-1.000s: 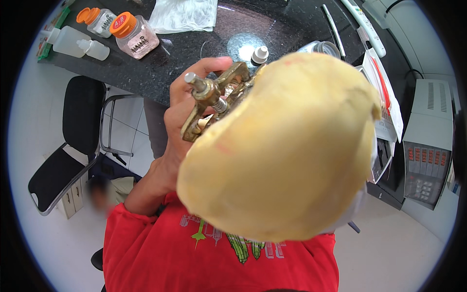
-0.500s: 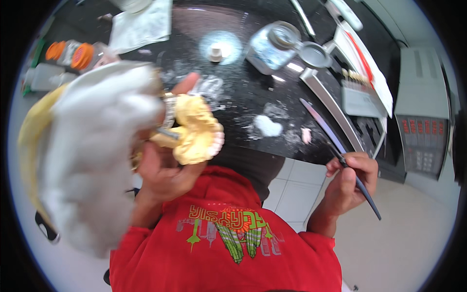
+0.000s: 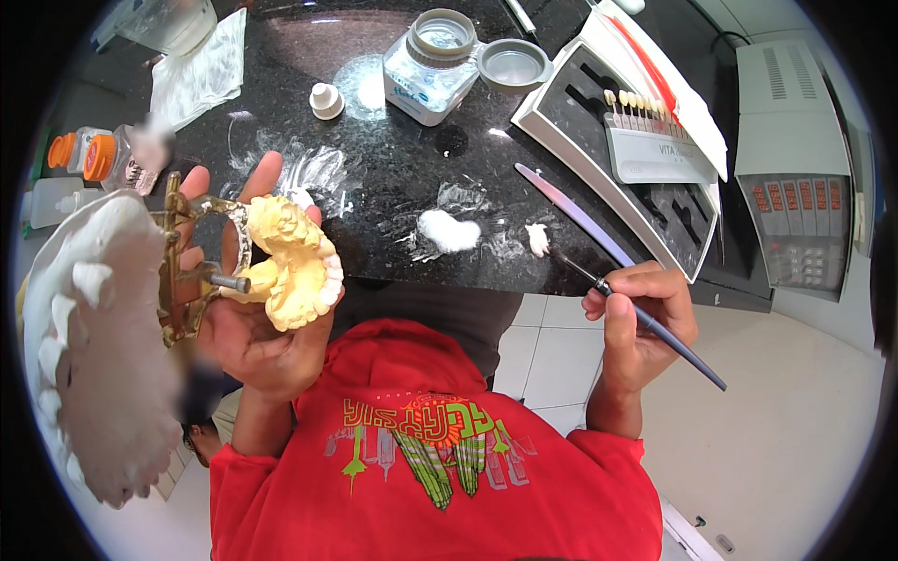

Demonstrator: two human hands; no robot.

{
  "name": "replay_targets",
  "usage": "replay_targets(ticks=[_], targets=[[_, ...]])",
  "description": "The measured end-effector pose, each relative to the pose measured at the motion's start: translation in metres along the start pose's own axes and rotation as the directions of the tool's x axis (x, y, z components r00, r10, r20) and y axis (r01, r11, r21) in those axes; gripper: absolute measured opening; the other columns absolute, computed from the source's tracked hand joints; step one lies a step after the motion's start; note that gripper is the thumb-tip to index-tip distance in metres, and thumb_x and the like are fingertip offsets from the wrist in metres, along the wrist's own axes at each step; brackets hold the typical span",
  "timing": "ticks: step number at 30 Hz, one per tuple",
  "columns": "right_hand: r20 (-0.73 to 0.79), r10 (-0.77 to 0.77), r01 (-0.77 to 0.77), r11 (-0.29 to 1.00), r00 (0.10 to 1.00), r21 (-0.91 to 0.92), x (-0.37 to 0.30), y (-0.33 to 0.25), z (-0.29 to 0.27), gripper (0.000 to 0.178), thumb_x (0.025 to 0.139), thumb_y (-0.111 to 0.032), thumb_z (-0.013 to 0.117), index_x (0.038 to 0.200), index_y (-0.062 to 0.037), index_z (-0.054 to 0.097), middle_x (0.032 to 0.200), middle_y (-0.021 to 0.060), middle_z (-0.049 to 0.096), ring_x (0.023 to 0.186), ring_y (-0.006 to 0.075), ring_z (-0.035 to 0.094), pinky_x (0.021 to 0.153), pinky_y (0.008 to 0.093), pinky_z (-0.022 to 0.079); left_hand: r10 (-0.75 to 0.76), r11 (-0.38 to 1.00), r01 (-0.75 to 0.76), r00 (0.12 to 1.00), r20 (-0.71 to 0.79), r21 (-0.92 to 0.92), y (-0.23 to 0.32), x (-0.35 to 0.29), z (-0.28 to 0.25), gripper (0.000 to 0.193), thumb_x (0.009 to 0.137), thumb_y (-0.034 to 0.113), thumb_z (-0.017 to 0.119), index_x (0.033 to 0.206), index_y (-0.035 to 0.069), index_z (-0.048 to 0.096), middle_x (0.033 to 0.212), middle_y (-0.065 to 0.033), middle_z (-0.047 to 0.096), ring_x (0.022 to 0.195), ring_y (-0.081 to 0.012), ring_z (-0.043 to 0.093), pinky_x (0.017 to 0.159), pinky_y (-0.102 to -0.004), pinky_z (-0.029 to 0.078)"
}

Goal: The person applies a white paste to a dental model using a brush, picking up small amounts of the material from a surface and carefully brushing it onto the teeth of the yellow cast.

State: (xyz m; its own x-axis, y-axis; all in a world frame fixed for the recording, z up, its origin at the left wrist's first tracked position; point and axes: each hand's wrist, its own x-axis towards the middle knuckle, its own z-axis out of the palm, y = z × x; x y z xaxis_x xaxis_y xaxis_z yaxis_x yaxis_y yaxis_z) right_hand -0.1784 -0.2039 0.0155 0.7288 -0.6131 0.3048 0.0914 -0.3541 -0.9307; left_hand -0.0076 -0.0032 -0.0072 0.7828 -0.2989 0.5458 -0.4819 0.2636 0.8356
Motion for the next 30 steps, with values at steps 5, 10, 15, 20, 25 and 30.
replay_targets(ticks=[5, 10, 15, 20, 25, 30], targets=[[-0.002, 0.002, -0.002, 1.0, 1.0, -0.012, 0.0, 0.001, 0.0, 0.01, 0.077, 0.004, 0.06, 0.086, 0.0045, 0.054, 0.073, 0.0149, 0.06, 0.059, 0.0138, 0.061, 0.053, 0.0236, 0.052, -0.056, 0.998, 0.057, 0.998, 0.038, -0.022, 0.001, -0.001, -0.002, 0.083, 0.076, 0.004, 0.072, 0.137, -0.005, 0.016, 0.136, -0.0298, 0.032, 0.125, -0.0378, 0.041, 0.095, -0.0431, 0.048], [-0.031, 0.02, -0.02, 1.0, 0.999, 0.02, 0.0, -0.002, 0.0, 0.01, 0.078, 0.004, 0.06, 0.085, 0.0047, 0.054, 0.072, 0.0149, 0.059, 0.059, 0.014, 0.061, 0.053, 0.0237, 0.052, -0.14, 0.989, 0.14, 0.99, 0.015, -0.052, 0.005, -0.001, -0.002, 0.085, 0.076, 0.004, 0.072, 0.138, -0.006, 0.015, 0.131, -0.0353, 0.037, 0.125, -0.0341, 0.041, 0.096, -0.0408, 0.046], [0.006, -0.001, 0.001, 0.999, 1.0, -0.032, 0.001, 0.0, -0.002, 0.009, 0.078, 0.003, 0.06, 0.085, 0.0046, 0.054, 0.072, 0.015, 0.059, 0.059, 0.014, 0.061, 0.053, 0.0238, 0.052, -0.158, 0.986, 0.158, 0.987, 0.011, -0.042, 0.005, -0.003, -0.001, 0.085, 0.076, 0.004, 0.072, 0.137, -0.006, 0.014, 0.135, -0.0303, 0.033, 0.125, -0.0359, 0.041, 0.096, -0.0412, 0.047], [-0.002, 0.008, -0.008, 1.0, 1.0, 0.0, 0.0, 0.001, 0.0, 0.01, 0.079, 0.003, 0.06, 0.086, 0.0043, 0.053, 0.073, 0.0147, 0.059, 0.059, 0.014, 0.06, 0.053, 0.0235, 0.052, -0.04, 0.999, 0.039, 0.997, 0.065, 0.018, -0.002, -0.003, -0.004, 0.084, 0.075, 0.003, 0.073, 0.136, -0.007, 0.016, 0.14, -0.0209, 0.025, 0.124, -0.0388, 0.042, 0.094, -0.0408, 0.05], [-0.048, -0.029, 0.034, 0.994, 0.998, 0.102, -0.002, 0.0, 0.009, 0.011, 0.081, -0.002, 0.061, 0.088, 0.0021, 0.053, 0.074, 0.0137, 0.056, 0.056, 0.014, 0.057, 0.051, 0.0231, 0.05, -0.055, 0.996, 0.041, 0.979, 0.195, 0.078, -0.001, -0.003, -0.018, 0.08, 0.074, 0.0, 0.072, 0.135, -0.005, 0.021, 0.141, -0.0206, 0.024, 0.123, -0.0375, 0.044, 0.093, -0.0394, 0.05], [0.092, -0.207, 0.194, 0.971, 0.974, 0.138, 0.001, -0.003, 0.02, 0.014, 0.084, -0.011, 0.066, 0.09, 0.0, 0.059, 0.076, 0.0126, 0.057, 0.057, 0.0167, 0.059, 0.051, 0.0251, 0.048, -0.078, 0.989, 0.099, 0.98, 0.183, -0.11, -0.004, -0.005, -0.015, 0.086, 0.073, -0.011, 0.065, 0.142, 0.001, 0.014, 0.138, -0.0289, 0.034, 0.116, -0.0265, 0.051, 0.09, -0.032, 0.048]])
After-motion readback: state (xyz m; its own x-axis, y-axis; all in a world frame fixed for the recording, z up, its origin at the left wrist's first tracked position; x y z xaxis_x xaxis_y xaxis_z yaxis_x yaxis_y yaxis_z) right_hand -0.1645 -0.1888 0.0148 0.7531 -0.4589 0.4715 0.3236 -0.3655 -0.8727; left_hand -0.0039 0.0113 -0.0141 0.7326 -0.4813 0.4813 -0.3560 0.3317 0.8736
